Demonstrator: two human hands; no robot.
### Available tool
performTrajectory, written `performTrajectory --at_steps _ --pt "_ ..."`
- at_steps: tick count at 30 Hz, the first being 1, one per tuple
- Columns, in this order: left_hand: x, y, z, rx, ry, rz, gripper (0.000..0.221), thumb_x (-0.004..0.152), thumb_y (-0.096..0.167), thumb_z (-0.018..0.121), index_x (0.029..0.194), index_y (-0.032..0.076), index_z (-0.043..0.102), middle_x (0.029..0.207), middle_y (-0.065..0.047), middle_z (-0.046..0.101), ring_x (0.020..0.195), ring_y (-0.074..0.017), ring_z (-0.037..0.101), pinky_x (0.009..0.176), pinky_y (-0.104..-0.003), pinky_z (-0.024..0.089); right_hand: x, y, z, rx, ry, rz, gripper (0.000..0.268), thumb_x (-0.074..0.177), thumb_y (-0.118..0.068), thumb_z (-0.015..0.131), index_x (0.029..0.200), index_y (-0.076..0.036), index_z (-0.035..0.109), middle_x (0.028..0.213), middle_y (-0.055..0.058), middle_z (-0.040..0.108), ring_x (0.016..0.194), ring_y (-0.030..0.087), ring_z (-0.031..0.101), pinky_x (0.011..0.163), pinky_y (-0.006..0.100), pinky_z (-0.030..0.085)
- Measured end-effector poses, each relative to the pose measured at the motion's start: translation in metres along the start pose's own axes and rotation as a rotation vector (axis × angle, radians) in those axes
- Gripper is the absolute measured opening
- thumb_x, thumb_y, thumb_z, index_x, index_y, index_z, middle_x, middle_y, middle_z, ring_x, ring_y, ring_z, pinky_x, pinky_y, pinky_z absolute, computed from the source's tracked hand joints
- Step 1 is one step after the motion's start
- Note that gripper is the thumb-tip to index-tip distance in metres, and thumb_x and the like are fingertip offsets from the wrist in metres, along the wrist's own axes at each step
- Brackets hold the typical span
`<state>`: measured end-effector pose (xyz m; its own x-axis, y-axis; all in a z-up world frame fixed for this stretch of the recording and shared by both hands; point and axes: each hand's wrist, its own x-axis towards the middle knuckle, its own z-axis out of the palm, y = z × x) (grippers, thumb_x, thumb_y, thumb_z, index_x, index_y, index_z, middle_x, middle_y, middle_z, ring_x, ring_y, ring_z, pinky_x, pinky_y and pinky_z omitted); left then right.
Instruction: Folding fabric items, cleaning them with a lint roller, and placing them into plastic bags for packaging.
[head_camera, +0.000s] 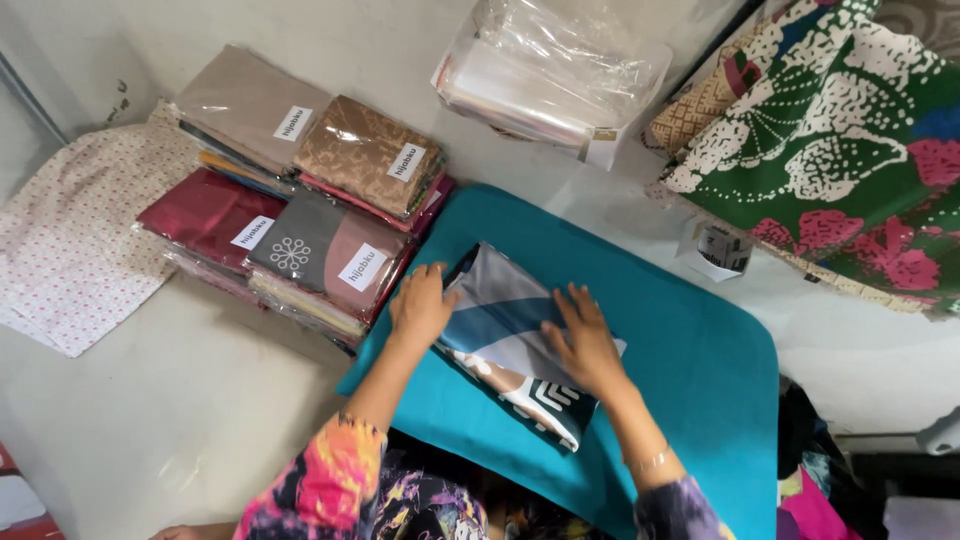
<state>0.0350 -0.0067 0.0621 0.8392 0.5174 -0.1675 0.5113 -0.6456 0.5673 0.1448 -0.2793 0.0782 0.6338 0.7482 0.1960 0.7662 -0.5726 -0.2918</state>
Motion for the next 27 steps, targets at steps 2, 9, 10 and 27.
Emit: performTrajectory --at_steps 2,9,10,27 --pt "-0.021 0.003 0.002 0.057 0.014 -0.028 0.058 0.091 0.042 0.073 0.138 0.011 0.055 0.13 -0.015 0.06 0.126 -0.0363 0.059 0.095 -0.056 0.059 0.027 0.026 0.025 0.008 -0.016 0.012 0.056 0.102 -0.041 0.06 0.148 -0.01 0.057 0.141 0.022 0.058 0.134 0.044 0.053 0.11 0.053 0.044" --pt "-0.024 -0.022 0.023 -0.048 -0.071 -0.102 0.053 0.093 0.038 0.074 0.133 0.007 0.057 0.123 -0.016 0.067 0.12 -0.0403 0.065 0.09 -0.055 0.06 0.086 0.033 0.06 0.131 -0.136 0.056 0.056 0.096 -0.055 0.065 0.13 -0.011 0.07 0.111 0.016 0.071 0.112 0.039 0.069 0.097 0.048 0.054" --pt "-0.024 -0.024 0.024 -0.048 -0.068 -0.102 0.053 0.093 0.038 0.074 0.133 0.007 0.057 0.123 -0.016 0.067 0.12 -0.0403 0.065 0.09 -0.055 0.06 0.089 0.031 0.061 0.13 -0.134 0.054 0.056 0.096 -0.055 0.065 0.13 -0.011 0.07 0.111 0.016 0.071 0.112 0.039 0.069 0.097 0.048 0.054" --pt "-0.026 -0.027 0.015 -0.307 -0.026 -0.15 0.059 0.087 0.031 0.082 0.131 -0.004 0.064 0.128 -0.032 0.066 0.116 -0.0429 0.068 0.08 -0.045 0.065 0.084 0.028 0.059 0.626 -0.136 0.426 0.033 0.107 -0.042 0.061 0.11 -0.013 0.077 0.111 0.012 0.077 0.113 0.029 0.068 0.099 0.046 0.052"
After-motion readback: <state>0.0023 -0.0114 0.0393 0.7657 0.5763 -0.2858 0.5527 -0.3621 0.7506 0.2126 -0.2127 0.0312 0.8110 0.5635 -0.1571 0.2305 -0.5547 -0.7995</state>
